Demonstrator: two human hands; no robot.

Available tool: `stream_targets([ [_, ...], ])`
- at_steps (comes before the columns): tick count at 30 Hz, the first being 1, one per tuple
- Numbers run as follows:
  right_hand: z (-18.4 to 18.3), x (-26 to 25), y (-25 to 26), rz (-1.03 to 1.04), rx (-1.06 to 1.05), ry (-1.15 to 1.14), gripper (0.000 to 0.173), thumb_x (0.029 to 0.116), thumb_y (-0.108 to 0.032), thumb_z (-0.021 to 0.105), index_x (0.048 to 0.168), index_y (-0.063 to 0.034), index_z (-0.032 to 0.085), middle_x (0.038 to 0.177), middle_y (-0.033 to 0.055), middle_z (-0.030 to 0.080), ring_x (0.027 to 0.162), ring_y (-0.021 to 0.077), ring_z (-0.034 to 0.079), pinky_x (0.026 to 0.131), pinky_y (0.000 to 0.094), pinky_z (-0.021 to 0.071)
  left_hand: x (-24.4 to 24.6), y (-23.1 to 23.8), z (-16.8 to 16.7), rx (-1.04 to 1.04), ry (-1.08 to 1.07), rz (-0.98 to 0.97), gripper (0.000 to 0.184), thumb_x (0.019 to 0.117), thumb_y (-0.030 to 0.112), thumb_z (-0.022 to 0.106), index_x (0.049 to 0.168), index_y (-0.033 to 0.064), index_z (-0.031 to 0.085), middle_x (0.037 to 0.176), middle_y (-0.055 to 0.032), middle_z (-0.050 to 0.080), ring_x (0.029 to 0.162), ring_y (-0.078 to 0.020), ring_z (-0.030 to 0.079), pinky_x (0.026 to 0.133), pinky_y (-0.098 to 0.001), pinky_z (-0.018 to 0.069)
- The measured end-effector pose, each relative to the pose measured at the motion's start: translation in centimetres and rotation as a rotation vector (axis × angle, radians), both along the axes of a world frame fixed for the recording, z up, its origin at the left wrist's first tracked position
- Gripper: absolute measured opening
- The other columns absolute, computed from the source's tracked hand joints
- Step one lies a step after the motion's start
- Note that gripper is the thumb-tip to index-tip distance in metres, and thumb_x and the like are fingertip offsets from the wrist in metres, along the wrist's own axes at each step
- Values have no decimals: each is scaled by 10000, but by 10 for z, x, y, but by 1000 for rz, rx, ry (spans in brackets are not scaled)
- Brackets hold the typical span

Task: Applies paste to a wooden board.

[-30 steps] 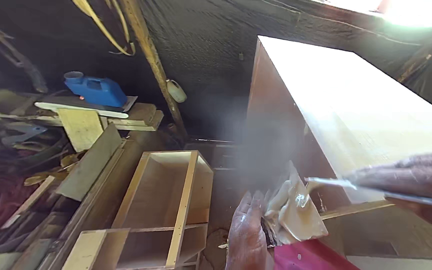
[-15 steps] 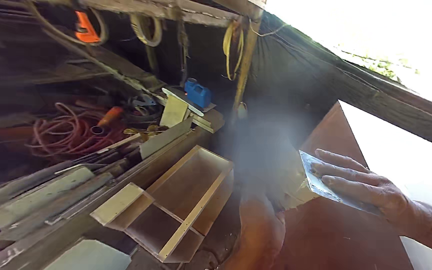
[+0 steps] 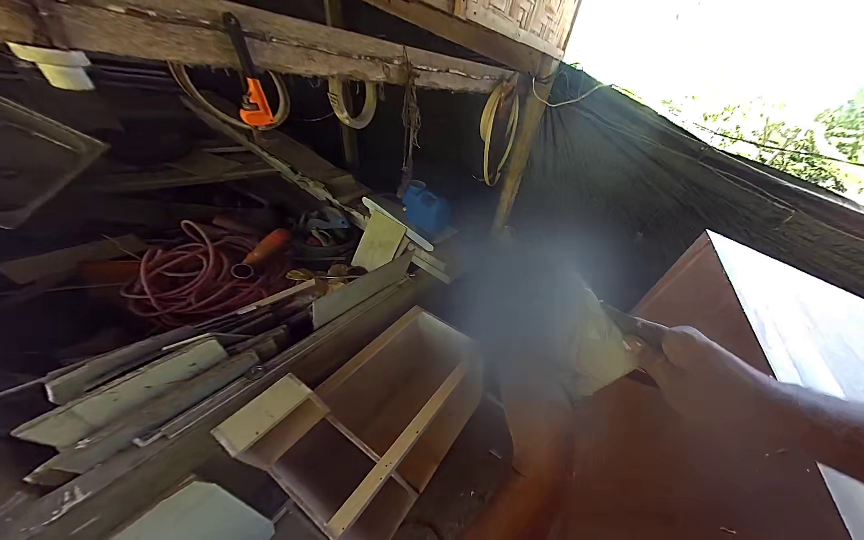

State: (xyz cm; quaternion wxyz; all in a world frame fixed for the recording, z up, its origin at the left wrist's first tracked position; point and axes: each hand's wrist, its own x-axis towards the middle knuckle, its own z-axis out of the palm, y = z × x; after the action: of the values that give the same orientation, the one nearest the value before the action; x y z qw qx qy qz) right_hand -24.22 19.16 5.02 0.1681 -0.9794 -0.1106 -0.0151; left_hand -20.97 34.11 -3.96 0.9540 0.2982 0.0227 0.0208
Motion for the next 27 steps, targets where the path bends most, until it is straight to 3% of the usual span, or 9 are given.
stream_targets([
  [3,42,16,-5,-126,-79,395,303,1107,-300,424,1148,-101,649,851,8,621,767,68,611,719,289,523,14,6,-10,68,-28,-25,329,1115,191,343,1336,28,523,1081,-101,667,959,-181,690,823,-393,604],
  [5,65,27,-24,-195,-114,411,245,1078,-273,523,1117,-84,673,848,56,674,753,148,665,708,375,574,19,11,-15,112,5,-33,323,1114,204,361,1353,56,517,1089,-78,668,953,-165,689,803,-385,606],
  [7,91,40,-54,-278,-92,422,201,1042,-196,599,1193,-66,628,936,106,697,791,217,700,714,437,607,23,14,-22,93,23,-52,338,1111,218,375,1372,67,527,1115,-83,683,979,-183,697,822,-413,611],
  [11,124,70,-114,-680,-20,443,367,997,-87,635,1347,-46,531,1052,215,661,800,341,688,645,513,601,13,5,-45,146,100,-124,330,1115,195,343,1386,78,490,1085,-45,676,937,-141,708,766,-359,630],
  [13,126,85,-144,-861,16,489,320,968,-40,640,1275,-26,553,1012,194,628,790,296,636,663,471,562,1,-4,-58,181,142,-202,331,1122,206,333,1388,83,488,1070,-39,689,909,-131,718,733,-343,635],
  [15,116,92,-167,-951,-53,551,119,950,-46,662,1048,4,616,820,126,609,645,192,583,590,343,519,-12,-12,-71,196,174,-294,361,1123,212,341,1422,72,486,1121,-70,688,957,-156,714,776,-376,631],
  [18,112,78,-175,-972,-160,623,96,943,-83,683,913,-5,636,679,72,584,522,114,506,518,236,424,-27,-21,-84,196,251,-407,361,1119,205,359,1426,73,496,1133,-88,686,977,-169,711,791,-390,626],
  [21,125,56,-165,-941,-171,610,117,972,-125,654,942,-12,646,671,55,606,494,76,526,491,185,438,-40,-29,-90,196,307,-486,368,1118,205,377,1434,55,492,1133,-116,690,969,-195,718,785,-407,630],
  [27,143,43,-150,-922,87,531,100,964,-96,647,1043,-39,669,778,99,649,543,131,560,487,249,462,-46,-45,-80,181,285,-605,385,1119,220,382,1450,58,492,1198,-147,674,1030,-229,704,834,-435,618],
])
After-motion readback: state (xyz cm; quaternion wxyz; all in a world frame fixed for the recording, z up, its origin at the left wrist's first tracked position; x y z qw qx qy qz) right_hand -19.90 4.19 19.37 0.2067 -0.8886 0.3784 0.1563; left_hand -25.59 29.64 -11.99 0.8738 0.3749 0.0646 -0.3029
